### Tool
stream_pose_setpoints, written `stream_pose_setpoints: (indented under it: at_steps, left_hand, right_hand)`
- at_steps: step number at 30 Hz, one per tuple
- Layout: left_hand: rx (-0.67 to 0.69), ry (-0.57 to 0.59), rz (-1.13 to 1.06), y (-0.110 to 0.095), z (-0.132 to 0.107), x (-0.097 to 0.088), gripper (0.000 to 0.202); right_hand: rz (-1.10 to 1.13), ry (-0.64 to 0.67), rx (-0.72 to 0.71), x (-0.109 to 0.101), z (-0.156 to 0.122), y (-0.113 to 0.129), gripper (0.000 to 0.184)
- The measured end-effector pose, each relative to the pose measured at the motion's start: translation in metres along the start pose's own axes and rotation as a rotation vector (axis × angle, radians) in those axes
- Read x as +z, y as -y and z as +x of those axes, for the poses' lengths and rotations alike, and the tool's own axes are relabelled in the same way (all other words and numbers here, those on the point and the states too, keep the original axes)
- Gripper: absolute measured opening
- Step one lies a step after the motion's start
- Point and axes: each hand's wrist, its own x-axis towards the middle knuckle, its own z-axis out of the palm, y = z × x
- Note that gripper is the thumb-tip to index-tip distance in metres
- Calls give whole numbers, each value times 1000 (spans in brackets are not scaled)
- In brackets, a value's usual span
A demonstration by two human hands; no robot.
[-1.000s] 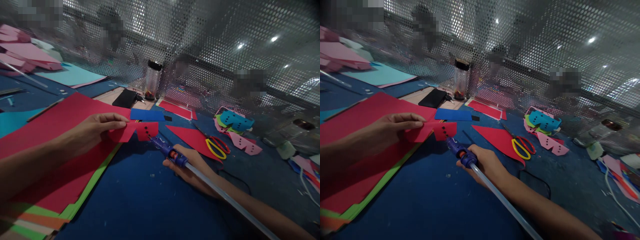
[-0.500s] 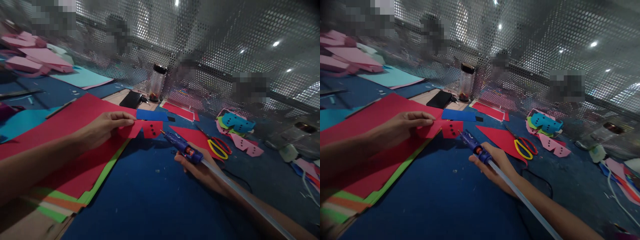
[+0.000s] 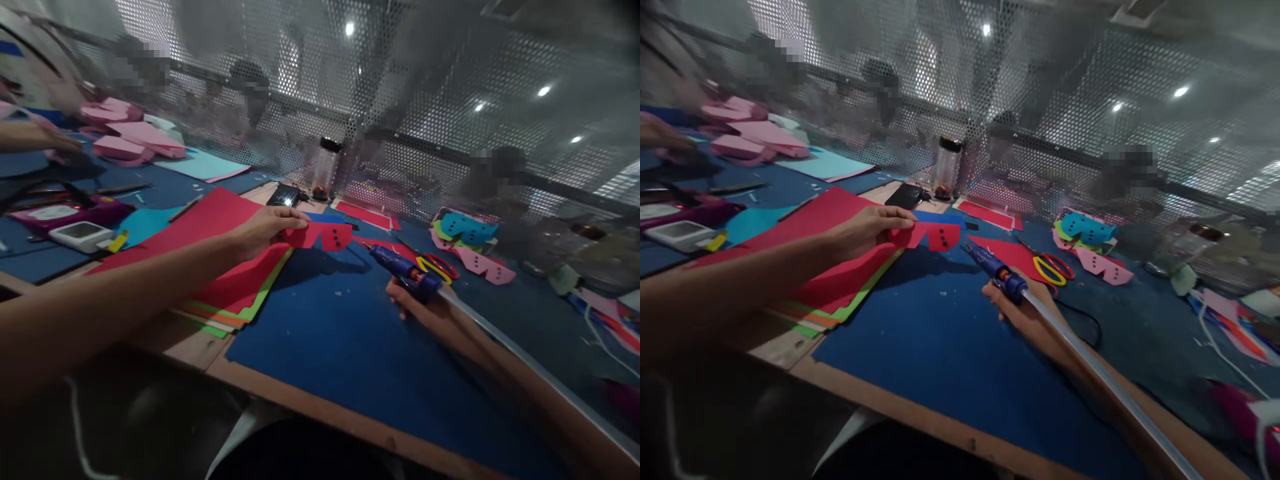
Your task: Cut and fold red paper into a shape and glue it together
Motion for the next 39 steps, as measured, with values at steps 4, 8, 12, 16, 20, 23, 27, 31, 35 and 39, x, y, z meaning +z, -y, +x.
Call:
stream_pose_setpoints:
  at_steps: [4, 8, 12, 16, 20, 23, 27, 31, 35, 39]
  left_hand:
    - [39, 46, -1, -10, -3, 13, 34]
    - [69, 75, -15, -8, -2, 28, 32]
    - [76, 94, -18, 2, 1, 40, 30]
    - [51, 134, 0, 6, -1, 45, 29]
    - [18, 162, -8, 6, -9, 47, 28]
    - [11, 166, 2, 7, -16, 50, 27]
    - [9, 199, 14, 7, -21, 56, 26]
    - [8, 236, 1, 9, -23, 59, 25]
    - [13, 269, 6, 11, -21, 57, 25]
    - [10, 281, 3, 13, -20, 55, 25]
  right_hand:
    - [22, -21, -5, -8, -17, 8, 39]
    - [1, -64, 25, -12, -28, 8, 40]
    - [37, -109, -32, -15, -32, 8, 41]
    - [84, -92, -56, -14, -31, 3, 40]
    - [86, -86, -87, -8, -28, -5, 40]
    - [87, -90, -103, -6, -28, -6, 40]
    - [76, -141, -88, -7, -29, 1, 43]
    - [83, -178, -39, -6, -24, -2, 47]
    - [113, -158, -24, -1, -19, -11, 50]
    - [151, -111, -64, 3, -19, -12, 47]
